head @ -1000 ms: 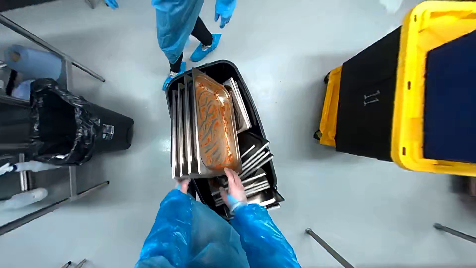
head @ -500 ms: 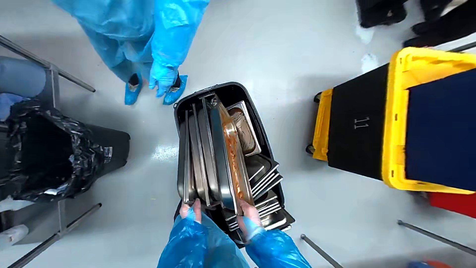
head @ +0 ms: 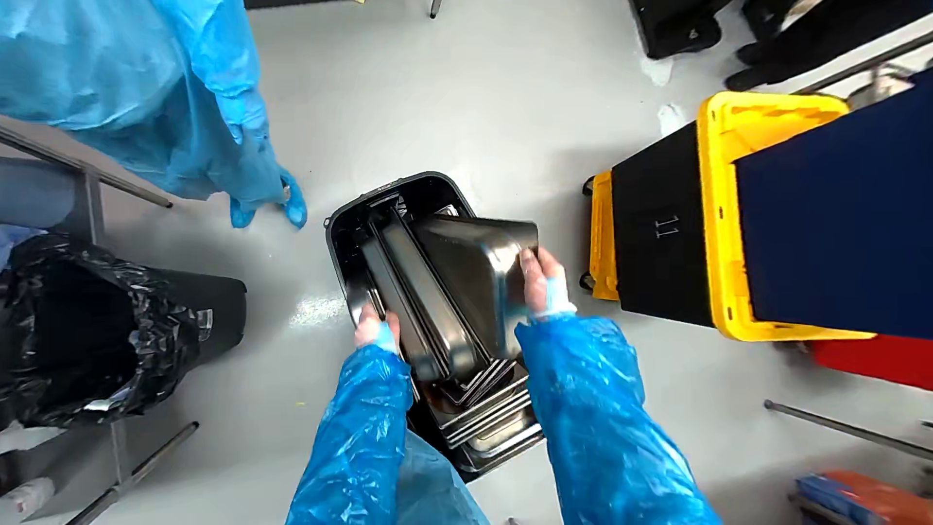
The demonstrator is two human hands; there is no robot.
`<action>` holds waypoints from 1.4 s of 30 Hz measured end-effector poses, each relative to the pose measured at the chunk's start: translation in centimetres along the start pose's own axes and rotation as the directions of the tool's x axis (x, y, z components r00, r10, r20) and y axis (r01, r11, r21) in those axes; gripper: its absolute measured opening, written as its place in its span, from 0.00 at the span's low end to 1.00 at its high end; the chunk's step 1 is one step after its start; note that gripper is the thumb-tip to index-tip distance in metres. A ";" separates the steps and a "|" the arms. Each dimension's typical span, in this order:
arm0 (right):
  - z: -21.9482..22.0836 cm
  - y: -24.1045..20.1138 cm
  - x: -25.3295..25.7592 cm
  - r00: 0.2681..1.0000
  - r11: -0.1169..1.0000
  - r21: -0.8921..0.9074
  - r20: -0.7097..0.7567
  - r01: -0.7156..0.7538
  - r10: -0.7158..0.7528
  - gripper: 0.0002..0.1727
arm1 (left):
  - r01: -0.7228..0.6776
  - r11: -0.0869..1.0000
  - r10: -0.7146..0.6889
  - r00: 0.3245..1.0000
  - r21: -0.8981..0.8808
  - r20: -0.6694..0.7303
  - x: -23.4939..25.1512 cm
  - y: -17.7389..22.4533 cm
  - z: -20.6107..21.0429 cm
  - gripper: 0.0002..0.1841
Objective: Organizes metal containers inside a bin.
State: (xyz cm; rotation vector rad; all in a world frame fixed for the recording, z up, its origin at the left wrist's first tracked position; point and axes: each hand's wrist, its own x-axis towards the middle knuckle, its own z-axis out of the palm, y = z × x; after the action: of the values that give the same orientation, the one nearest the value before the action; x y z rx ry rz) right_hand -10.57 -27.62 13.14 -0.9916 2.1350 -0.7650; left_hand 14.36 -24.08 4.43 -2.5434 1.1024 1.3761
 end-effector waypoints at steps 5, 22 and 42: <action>2.1 -2.1 4.8 0.998 0.977 -0.207 0.048 0.051 -0.042 0.28 | -0.042 0.999 0.044 0.995 0.022 -0.087 6.7 5.1 -3.4 0.34; -4.1 9.7 0.5 0.978 0.988 0.106 -0.164 -0.116 0.133 0.27 | -0.317 0.946 0.321 0.945 -0.067 0.061 -11.3 -7.0 13.1 0.73; -18.3 7.0 -19.0 0.768 0.927 0.357 -0.624 0.113 0.147 0.16 | -0.111 0.987 0.069 0.946 -0.117 -0.317 -12.9 1.4 21.0 0.73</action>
State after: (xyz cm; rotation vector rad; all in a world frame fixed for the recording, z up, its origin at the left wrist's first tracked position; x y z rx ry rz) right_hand -17.86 -4.28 25.31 -0.5301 2.3961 -1.6282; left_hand -6.02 -10.42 1.79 -2.9196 1.2232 1.1232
